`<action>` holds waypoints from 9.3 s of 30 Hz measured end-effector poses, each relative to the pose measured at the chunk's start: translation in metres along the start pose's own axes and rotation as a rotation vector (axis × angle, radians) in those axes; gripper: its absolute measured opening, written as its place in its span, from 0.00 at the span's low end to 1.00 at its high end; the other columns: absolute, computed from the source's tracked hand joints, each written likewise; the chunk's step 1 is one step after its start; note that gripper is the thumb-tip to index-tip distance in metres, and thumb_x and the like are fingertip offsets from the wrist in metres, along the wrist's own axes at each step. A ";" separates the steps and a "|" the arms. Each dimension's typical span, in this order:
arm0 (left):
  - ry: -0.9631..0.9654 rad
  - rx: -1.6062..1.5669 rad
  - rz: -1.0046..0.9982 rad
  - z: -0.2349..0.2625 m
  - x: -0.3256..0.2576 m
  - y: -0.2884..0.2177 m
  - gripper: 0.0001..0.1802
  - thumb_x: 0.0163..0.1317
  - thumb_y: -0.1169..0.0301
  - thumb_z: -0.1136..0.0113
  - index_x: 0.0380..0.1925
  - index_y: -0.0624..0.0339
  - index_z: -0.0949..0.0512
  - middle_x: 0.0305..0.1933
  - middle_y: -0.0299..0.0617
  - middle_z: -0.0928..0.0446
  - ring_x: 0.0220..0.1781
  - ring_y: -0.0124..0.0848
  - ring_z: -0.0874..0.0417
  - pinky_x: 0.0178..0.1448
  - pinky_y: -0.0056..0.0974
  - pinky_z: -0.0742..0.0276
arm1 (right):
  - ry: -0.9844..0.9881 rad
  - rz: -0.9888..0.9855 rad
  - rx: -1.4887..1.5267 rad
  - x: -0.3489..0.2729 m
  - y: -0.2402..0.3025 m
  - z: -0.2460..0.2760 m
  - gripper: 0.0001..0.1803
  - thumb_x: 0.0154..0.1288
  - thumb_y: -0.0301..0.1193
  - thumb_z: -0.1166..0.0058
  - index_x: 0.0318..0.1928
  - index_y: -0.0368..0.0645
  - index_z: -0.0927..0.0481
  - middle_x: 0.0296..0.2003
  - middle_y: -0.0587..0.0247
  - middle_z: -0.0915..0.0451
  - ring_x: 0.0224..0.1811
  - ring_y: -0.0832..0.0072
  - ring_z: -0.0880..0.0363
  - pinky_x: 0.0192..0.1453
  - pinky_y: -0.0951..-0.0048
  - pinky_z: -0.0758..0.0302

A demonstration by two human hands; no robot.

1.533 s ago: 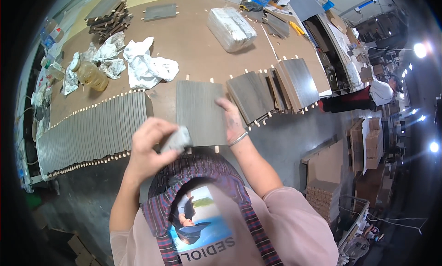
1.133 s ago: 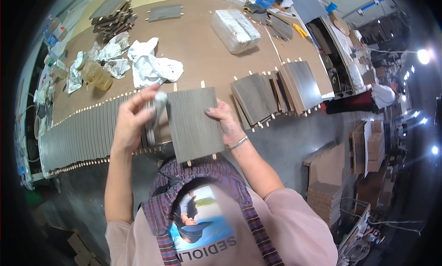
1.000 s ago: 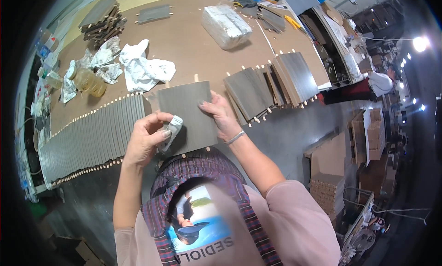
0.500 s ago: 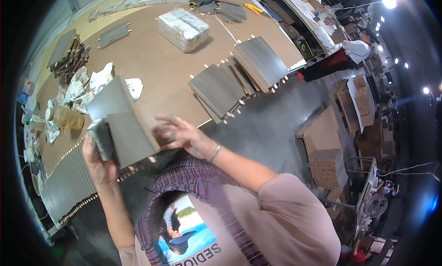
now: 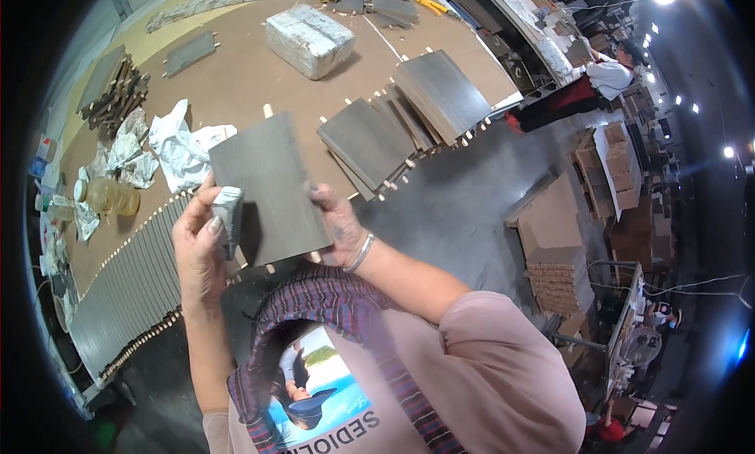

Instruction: The person wipes individual wooden panels using a cloth. The person picks up a panel from a stack, wipes its surfaces and edges, and places it into another stack.

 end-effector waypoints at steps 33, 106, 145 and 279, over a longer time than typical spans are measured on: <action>-0.074 -0.264 0.013 0.051 -0.059 -0.013 0.39 0.53 0.56 0.30 0.56 0.76 0.31 0.48 0.51 0.23 0.51 0.35 0.19 0.62 0.43 0.24 | -0.173 0.148 -1.573 0.122 -0.087 0.074 0.42 0.64 0.48 0.43 0.64 0.23 0.37 0.55 0.31 0.29 0.61 0.48 0.29 0.65 0.62 0.33; 0.289 -0.164 0.237 -0.082 -0.002 0.027 0.14 0.54 0.78 0.39 0.42 0.68 0.21 0.44 0.40 0.21 0.45 0.26 0.21 0.52 0.30 0.26 | -0.440 0.379 -0.598 -0.053 0.082 -0.002 0.14 0.65 0.28 0.42 0.49 0.38 0.25 0.42 0.65 0.21 0.46 0.76 0.22 0.53 0.70 0.25; 0.003 -0.175 0.127 -0.106 -0.020 0.083 0.30 0.51 0.62 0.32 0.51 0.69 0.27 0.54 0.47 0.26 0.53 0.35 0.21 0.58 0.41 0.23 | -0.255 0.197 -1.437 -0.110 0.173 0.023 0.24 0.56 0.30 0.38 0.53 0.33 0.23 0.49 0.60 0.19 0.53 0.73 0.25 0.63 0.70 0.33; 0.396 0.998 -0.849 -0.060 -0.020 -0.005 0.25 0.36 0.75 0.32 0.41 0.59 0.20 0.40 0.42 0.23 0.40 0.42 0.22 0.42 0.42 0.22 | -0.509 0.479 -0.518 0.021 0.062 0.010 0.07 0.51 0.19 0.49 0.33 0.34 0.25 0.28 0.59 0.23 0.31 0.67 0.22 0.40 0.62 0.21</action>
Point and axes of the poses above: each hand's wrist, its own x-axis towards the middle knuckle, its own z-axis out of the back of the hand, y = z × x, the point moved 2 cm from there along x, towards the middle knuckle
